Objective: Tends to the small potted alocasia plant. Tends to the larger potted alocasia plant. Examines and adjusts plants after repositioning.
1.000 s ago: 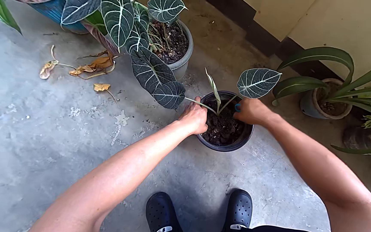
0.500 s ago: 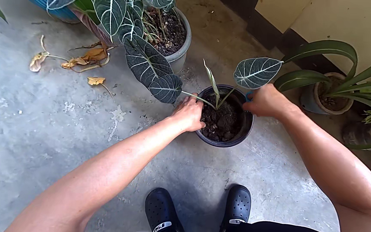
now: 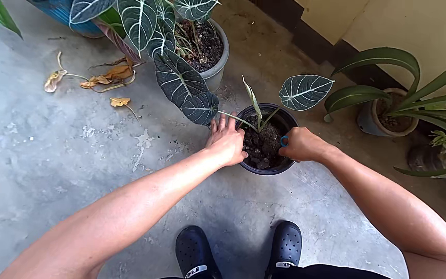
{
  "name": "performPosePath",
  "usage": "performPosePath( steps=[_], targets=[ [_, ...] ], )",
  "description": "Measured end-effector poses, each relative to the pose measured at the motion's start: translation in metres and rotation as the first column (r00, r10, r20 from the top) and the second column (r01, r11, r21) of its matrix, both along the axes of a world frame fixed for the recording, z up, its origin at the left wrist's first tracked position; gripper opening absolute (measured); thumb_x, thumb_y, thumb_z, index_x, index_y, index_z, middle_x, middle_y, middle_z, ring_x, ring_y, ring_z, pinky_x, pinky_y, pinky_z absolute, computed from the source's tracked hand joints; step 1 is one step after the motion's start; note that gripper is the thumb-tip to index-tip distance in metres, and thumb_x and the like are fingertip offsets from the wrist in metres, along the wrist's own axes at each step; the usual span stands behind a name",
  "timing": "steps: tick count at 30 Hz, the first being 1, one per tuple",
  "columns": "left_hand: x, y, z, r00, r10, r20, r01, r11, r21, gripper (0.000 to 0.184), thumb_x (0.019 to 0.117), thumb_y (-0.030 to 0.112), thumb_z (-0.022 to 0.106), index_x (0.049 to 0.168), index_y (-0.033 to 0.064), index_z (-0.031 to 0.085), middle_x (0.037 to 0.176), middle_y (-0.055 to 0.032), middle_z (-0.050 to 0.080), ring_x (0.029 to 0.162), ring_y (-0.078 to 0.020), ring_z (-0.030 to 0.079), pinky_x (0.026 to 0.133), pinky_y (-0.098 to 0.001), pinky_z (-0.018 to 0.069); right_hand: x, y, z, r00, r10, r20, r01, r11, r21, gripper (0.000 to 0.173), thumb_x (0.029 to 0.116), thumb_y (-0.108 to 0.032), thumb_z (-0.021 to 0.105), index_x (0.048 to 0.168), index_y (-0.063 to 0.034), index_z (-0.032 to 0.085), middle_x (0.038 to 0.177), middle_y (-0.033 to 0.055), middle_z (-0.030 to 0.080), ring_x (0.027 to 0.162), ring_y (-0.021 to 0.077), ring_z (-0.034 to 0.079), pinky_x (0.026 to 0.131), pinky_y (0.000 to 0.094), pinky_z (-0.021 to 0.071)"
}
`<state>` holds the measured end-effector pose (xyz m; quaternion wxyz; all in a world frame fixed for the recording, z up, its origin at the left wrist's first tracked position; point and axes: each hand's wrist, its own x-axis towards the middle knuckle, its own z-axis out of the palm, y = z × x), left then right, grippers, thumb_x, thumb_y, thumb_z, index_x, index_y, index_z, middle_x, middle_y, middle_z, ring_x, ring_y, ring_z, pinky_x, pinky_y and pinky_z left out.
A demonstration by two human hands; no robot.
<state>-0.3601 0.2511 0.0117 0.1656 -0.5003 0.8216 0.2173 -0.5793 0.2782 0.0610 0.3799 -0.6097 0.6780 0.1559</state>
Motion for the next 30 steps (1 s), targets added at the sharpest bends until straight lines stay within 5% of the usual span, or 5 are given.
performPosePath(
  steps=[2,6,11,14,30],
  targets=[
    [0.005,0.018,0.002,0.987,-0.116,-0.115,0.094,0.979,-0.179,0.044,0.0885,0.045,0.076,0.116,0.0112,0.071,0.164,-0.0241,0.029,0.154,-0.0476,0.017,0.122,-0.0686,0.0139,-0.006,-0.004,0.010,0.999,-0.030,0.039,0.032,0.999,-0.042,0.029,0.0955,-0.028,0.069,0.079,-0.0043,0.064,0.070,0.0112,0.064,0.062,0.0257,0.064,0.062,0.0498,0.0534],
    [0.005,0.038,-0.003,0.792,-0.516,-0.326,0.349,0.821,-0.453,0.009,0.0944,0.010,0.067,0.098,0.0018,0.071,0.103,-0.0197,0.069,0.100,-0.0397,0.068,0.085,-0.0553,0.0556,-0.031,-0.014,0.029,0.988,-0.141,0.066,0.150,0.976,-0.160,0.026,0.0949,-0.027,0.071,0.079,-0.0067,0.066,0.066,0.0070,0.066,0.055,0.0195,0.063,0.059,0.0434,0.0542],
    [-0.030,0.019,-0.019,0.639,-0.754,-0.151,0.639,0.630,-0.442,0.034,0.1011,-0.002,0.049,0.124,0.0104,0.070,0.132,-0.0119,0.068,0.126,-0.0331,0.061,0.104,-0.0514,0.0475,-0.037,-0.012,0.028,0.986,-0.162,0.039,0.166,0.971,-0.175,0.029,0.0941,-0.027,0.071,0.074,-0.0087,0.064,0.063,0.0058,0.065,0.053,0.0179,0.062,0.056,0.0418,0.0523],
    [-0.038,0.012,-0.027,0.591,-0.804,-0.062,0.713,0.557,-0.425,0.020,0.0997,-0.002,0.053,0.102,0.0032,0.073,0.114,-0.0150,0.070,0.109,-0.0333,0.066,0.095,-0.0479,0.0507,-0.040,-0.008,0.027,0.990,-0.141,0.022,0.143,0.972,-0.186,0.028,0.0941,-0.028,0.071,0.076,-0.0084,0.064,0.065,0.0061,0.065,0.055,0.0187,0.063,0.058,0.0425,0.0532],
    [-0.015,-0.002,-0.017,0.824,-0.532,-0.197,0.454,0.826,-0.334,0.025,0.1012,-0.005,0.050,0.120,-0.0073,0.067,0.114,-0.0261,0.067,0.112,-0.0427,0.067,0.094,-0.0502,0.0569,-0.022,-0.018,-0.004,0.992,-0.088,0.091,0.118,0.902,-0.416,0.031,0.1005,-0.032,0.061,0.082,-0.0074,0.064,0.073,0.0093,0.061,0.070,0.0258,0.063,0.065,0.0487,0.0481]
  ],
)
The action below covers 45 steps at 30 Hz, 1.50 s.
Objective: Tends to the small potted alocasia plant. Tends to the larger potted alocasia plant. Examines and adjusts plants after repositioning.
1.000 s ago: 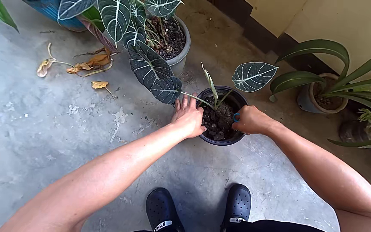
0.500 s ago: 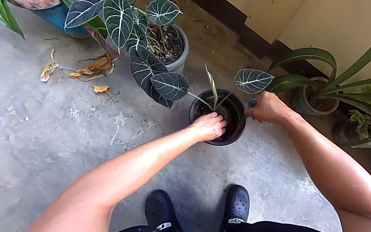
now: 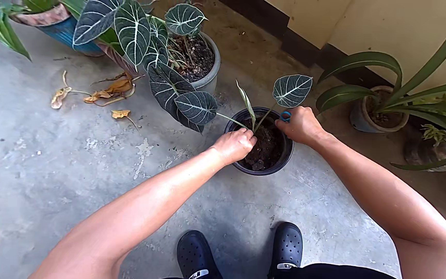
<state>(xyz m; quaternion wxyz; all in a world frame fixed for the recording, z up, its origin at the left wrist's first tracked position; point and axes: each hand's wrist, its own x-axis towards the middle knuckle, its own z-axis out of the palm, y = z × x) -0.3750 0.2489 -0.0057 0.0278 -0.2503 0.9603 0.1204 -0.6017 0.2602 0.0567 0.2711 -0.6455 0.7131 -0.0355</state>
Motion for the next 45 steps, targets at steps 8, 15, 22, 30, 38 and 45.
performPosePath(
  steps=[8,15,22,30,38,45],
  targets=[
    [0.010,0.007,0.026,0.939,0.266,0.217,-0.321,0.904,0.281,0.065,0.0978,0.025,0.072,0.147,-0.0096,0.046,0.150,-0.0282,0.048,0.141,-0.0378,0.050,0.117,-0.0458,0.0414,-0.030,0.007,0.039,0.962,0.258,-0.093,-0.245,0.961,0.128,0.024,0.0957,-0.026,0.067,0.078,-0.0104,0.065,0.068,0.0075,0.058,0.066,0.0262,0.059,0.059,0.0508,0.0453],
    [-0.016,-0.004,0.015,0.863,0.427,0.269,-0.504,0.752,0.424,0.107,0.0901,0.037,0.081,0.161,-0.0066,0.013,0.165,-0.0293,0.023,0.152,-0.0382,0.033,0.122,-0.0468,0.0326,-0.055,0.008,0.061,0.899,0.406,-0.162,-0.301,0.844,0.445,0.030,0.0911,-0.040,0.079,0.080,-0.0126,0.071,0.069,0.0040,0.061,0.067,0.0211,0.059,0.064,0.0475,0.0469],
    [-0.027,-0.016,0.001,0.869,0.439,0.228,-0.493,0.722,0.486,0.102,0.0880,0.036,0.083,0.162,0.0007,0.022,0.166,-0.0208,0.029,0.153,-0.0346,0.031,0.125,-0.0483,0.0282,-0.005,-0.002,-0.003,0.903,0.426,-0.056,-0.411,0.895,0.173,0.053,0.0867,-0.037,0.083,0.123,-0.0010,0.069,0.124,0.0214,0.065,0.113,0.0373,0.065,0.097,0.0571,0.0526],
    [-0.025,-0.016,-0.016,0.912,0.401,0.082,-0.401,0.836,0.375,0.050,0.0880,0.026,0.083,0.129,0.0013,0.068,0.142,-0.0124,0.062,0.141,-0.0274,0.051,0.120,-0.0426,0.0369,0.030,-0.005,-0.067,0.917,0.400,-0.005,-0.393,0.903,0.171,0.063,0.0839,-0.028,0.087,0.135,-0.0017,0.061,0.141,0.0198,0.056,0.130,0.0383,0.055,0.108,0.0500,0.0478],
    [-0.035,-0.011,-0.006,0.854,0.467,0.227,-0.519,0.765,0.380,0.037,0.0976,0.016,0.067,0.134,0.0121,0.067,0.143,-0.0033,0.063,0.144,-0.0222,0.048,0.120,-0.0409,0.0364,0.035,-0.004,-0.063,0.943,0.333,0.022,-0.325,0.902,0.285,0.033,0.0954,-0.022,0.072,0.122,-0.0015,0.069,0.136,0.0177,0.060,0.125,0.0368,0.058,0.105,0.0503,0.0490],
    [-0.043,-0.009,-0.009,0.787,0.546,0.286,-0.616,0.681,0.395,0.031,0.0979,0.008,0.057,0.127,0.0089,0.069,0.137,-0.0076,0.066,0.137,-0.0246,0.055,0.115,-0.0432,0.0429,0.046,0.000,-0.062,0.976,0.216,-0.010,-0.200,0.921,0.333,0.032,0.0968,-0.012,0.063,0.127,-0.0015,0.068,0.139,0.0172,0.060,0.128,0.0367,0.058,0.105,0.0504,0.0498]
  ],
)
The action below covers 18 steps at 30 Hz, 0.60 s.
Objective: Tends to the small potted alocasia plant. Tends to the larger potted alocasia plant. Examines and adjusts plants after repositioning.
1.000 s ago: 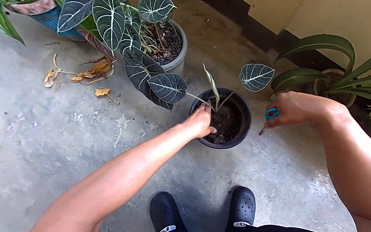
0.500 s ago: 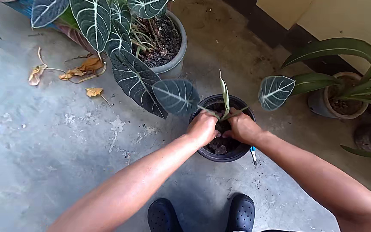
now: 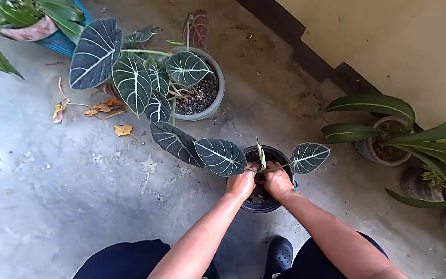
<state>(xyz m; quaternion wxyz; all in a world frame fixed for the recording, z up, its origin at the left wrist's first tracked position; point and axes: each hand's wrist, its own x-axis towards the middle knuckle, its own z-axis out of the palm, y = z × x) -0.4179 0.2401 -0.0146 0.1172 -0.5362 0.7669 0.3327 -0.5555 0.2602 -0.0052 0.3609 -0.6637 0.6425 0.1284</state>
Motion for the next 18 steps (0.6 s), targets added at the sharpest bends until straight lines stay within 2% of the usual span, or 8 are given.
performPosePath(
  steps=[2,5,7,10,13,18],
  targets=[
    [0.000,0.004,-0.002,1.000,0.022,-0.010,-0.022,1.000,-0.015,0.033,0.0982,0.006,0.053,0.126,0.0085,0.071,0.137,-0.0084,0.067,0.136,-0.0258,0.056,0.115,-0.0428,0.0423,0.004,0.004,0.000,0.999,-0.015,-0.037,0.015,1.000,-0.004,0.034,0.0982,-0.009,0.057,0.130,-0.0035,0.067,0.142,0.0156,0.060,0.129,0.0359,0.059,0.103,0.0508,0.0512],
    [-0.002,0.003,-0.001,0.999,0.040,0.016,-0.041,0.999,0.030,0.036,0.0998,0.006,0.049,0.129,0.0088,0.070,0.140,-0.0090,0.064,0.138,-0.0275,0.054,0.116,-0.0438,0.0411,0.007,0.008,-0.005,0.999,-0.031,-0.032,0.028,0.995,-0.093,0.033,0.0988,-0.004,0.049,0.124,-0.0041,0.071,0.136,0.0158,0.064,0.125,0.0355,0.061,0.102,0.0490,0.0517],
    [-0.005,0.000,0.001,0.997,0.050,0.053,-0.055,0.994,0.091,0.034,0.1013,0.008,0.048,0.129,0.0068,0.069,0.142,-0.0130,0.063,0.136,-0.0316,0.055,0.113,-0.0481,0.0444,0.008,0.008,-0.009,0.999,-0.044,-0.027,0.041,0.993,-0.113,0.033,0.0987,-0.003,0.048,0.123,-0.0036,0.072,0.134,0.0161,0.065,0.125,0.0362,0.062,0.101,0.0496,0.0527],
    [-0.007,0.000,0.002,0.993,0.057,0.101,-0.072,0.987,0.144,0.036,0.1041,0.014,0.046,0.133,0.0055,0.066,0.144,-0.0179,0.060,0.138,-0.0354,0.054,0.115,-0.0507,0.0417,0.010,0.012,-0.014,0.996,-0.083,-0.023,0.080,0.988,-0.136,0.032,0.0992,-0.006,0.049,0.119,-0.0030,0.074,0.132,0.0158,0.068,0.125,0.0368,0.062,0.102,0.0505,0.0520],
    [-0.010,0.002,0.004,0.993,0.070,0.094,-0.078,0.993,0.088,0.034,0.1017,0.013,0.050,0.126,-0.0004,0.069,0.135,-0.0238,0.065,0.133,-0.0400,0.058,0.112,-0.0540,0.0437,0.013,0.013,-0.018,0.992,-0.126,-0.023,0.121,0.978,-0.168,0.027,0.0974,-0.007,0.052,0.109,-0.0001,0.076,0.126,0.0179,0.070,0.119,0.0389,0.065,0.096,0.0539,0.0544],
    [-0.012,-0.002,0.003,0.993,0.041,0.110,-0.055,0.990,0.131,0.033,0.1041,0.012,0.047,0.126,0.0001,0.069,0.134,-0.0232,0.065,0.132,-0.0389,0.058,0.113,-0.0525,0.0425,0.014,0.010,-0.013,0.985,-0.173,-0.021,0.170,0.981,-0.097,0.029,0.1005,-0.006,0.049,0.115,0.0007,0.074,0.129,0.0195,0.068,0.120,0.0395,0.065,0.095,0.0552,0.0540]
  ],
)
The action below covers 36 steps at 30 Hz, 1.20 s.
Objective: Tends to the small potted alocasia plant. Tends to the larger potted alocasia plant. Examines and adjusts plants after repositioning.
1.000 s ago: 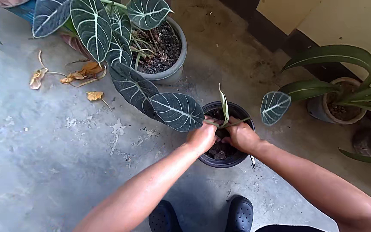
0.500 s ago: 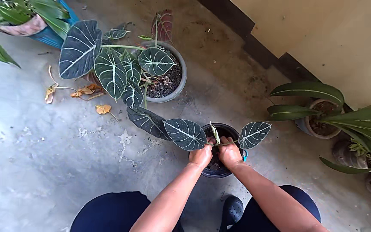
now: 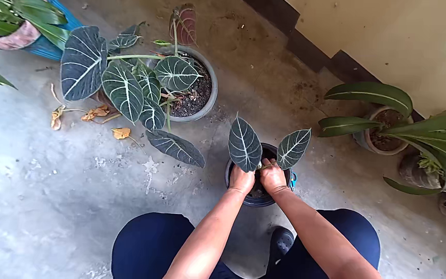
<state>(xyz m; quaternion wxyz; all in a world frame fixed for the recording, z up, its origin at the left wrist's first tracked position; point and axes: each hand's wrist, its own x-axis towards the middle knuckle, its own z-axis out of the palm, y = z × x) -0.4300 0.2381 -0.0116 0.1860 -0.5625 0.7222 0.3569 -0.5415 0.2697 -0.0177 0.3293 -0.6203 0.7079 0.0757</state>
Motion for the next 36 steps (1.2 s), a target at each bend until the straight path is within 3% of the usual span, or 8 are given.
performPosePath(
  steps=[5,8,11,13,17,25,32,36],
  targets=[
    [0.011,-0.010,0.011,0.991,-0.117,-0.067,0.116,0.993,-0.015,0.034,0.1015,0.013,0.056,0.133,0.0035,0.064,0.142,-0.0165,0.061,0.138,-0.0328,0.054,0.115,-0.0514,0.0424,-0.012,-0.012,0.016,0.995,0.085,0.050,-0.092,0.983,0.160,0.032,0.1022,-0.007,0.052,0.131,-0.0008,0.064,0.145,0.0176,0.057,0.136,0.0356,0.054,0.110,0.0516,0.0465],
    [0.037,-0.006,0.006,0.943,-0.289,-0.163,0.264,0.952,-0.157,0.052,0.0988,0.020,0.066,0.147,0.0047,0.053,0.156,-0.0132,0.049,0.151,-0.0281,0.036,0.125,-0.0467,0.0276,-0.022,0.000,0.016,0.992,0.062,0.110,-0.072,0.994,0.084,0.054,0.0951,-0.012,0.069,0.146,-0.0053,0.053,0.152,0.0177,0.050,0.138,0.0376,0.052,0.110,0.0557,0.0460],
    [0.048,-0.003,0.012,0.912,-0.388,-0.136,0.366,0.916,-0.164,0.070,0.0965,0.017,0.071,0.156,0.0002,0.038,0.165,-0.0191,0.032,0.156,-0.0335,0.024,0.127,-0.0502,0.0191,-0.027,0.000,0.015,0.982,0.081,0.172,-0.083,0.997,0.006,0.084,0.0875,-0.014,0.080,0.160,-0.0131,0.037,0.164,0.0120,0.038,0.146,0.0343,0.044,0.114,0.0548,0.0424],
    [0.048,-0.005,0.017,0.902,-0.421,-0.100,0.408,0.904,-0.130,0.065,0.0997,0.012,0.066,0.156,-0.0011,0.037,0.164,-0.0193,0.034,0.155,-0.0338,0.028,0.126,-0.0486,0.0217,-0.028,-0.005,0.013,0.962,0.157,0.223,-0.160,0.987,-0.007,0.080,0.0881,-0.016,0.080,0.158,-0.0130,0.041,0.165,0.0103,0.036,0.149,0.0319,0.040,0.117,0.0539,0.0388],
    [0.048,-0.009,0.001,0.899,-0.410,-0.154,0.375,0.902,-0.213,0.039,0.1011,0.006,0.060,0.140,0.0021,0.061,0.142,-0.0163,0.061,0.136,-0.0330,0.054,0.117,-0.0455,0.0399,-0.032,-0.010,-0.005,0.921,0.263,0.288,-0.222,0.960,-0.168,0.035,0.0911,-0.011,0.076,0.125,-0.0039,0.071,0.144,0.0143,0.059,0.133,0.0304,0.056,0.114,0.0468,0.0434],
    [0.025,0.002,0.009,0.979,-0.191,-0.065,0.187,0.980,-0.063,0.028,0.1050,0.017,0.056,0.127,0.0049,0.070,0.134,-0.0146,0.065,0.132,-0.0322,0.058,0.113,-0.0479,0.0443,-0.023,-0.013,-0.004,0.963,0.098,0.251,-0.082,0.994,-0.076,0.021,0.0923,-0.012,0.073,0.109,-0.0001,0.074,0.123,0.0178,0.067,0.117,0.0337,0.065,0.103,0.0521,0.0505],
    [0.018,0.001,0.017,0.995,-0.099,-0.013,0.099,0.994,0.050,0.034,0.1086,0.018,0.045,0.132,0.0046,0.065,0.144,-0.0171,0.059,0.135,-0.0370,0.055,0.107,-0.0575,0.0473,-0.020,-0.018,0.000,0.984,0.110,0.142,-0.131,0.980,0.150,0.039,0.1024,-0.024,0.058,0.133,0.0001,0.063,0.140,0.0230,0.061,0.136,0.0381,0.054,0.114,0.0570,0.0394],
    [0.017,0.002,0.007,0.996,-0.094,0.000,0.093,0.994,0.063,0.035,0.1080,0.020,0.044,0.132,0.0060,0.065,0.145,-0.0172,0.058,0.140,-0.0363,0.051,0.115,-0.0567,0.0393,-0.020,-0.023,0.003,0.985,0.070,0.156,-0.098,0.979,0.177,0.042,0.1016,-0.023,0.058,0.136,0.0009,0.062,0.142,0.0235,0.059,0.139,0.0363,0.051,0.118,0.0525,0.0362]
  ],
)
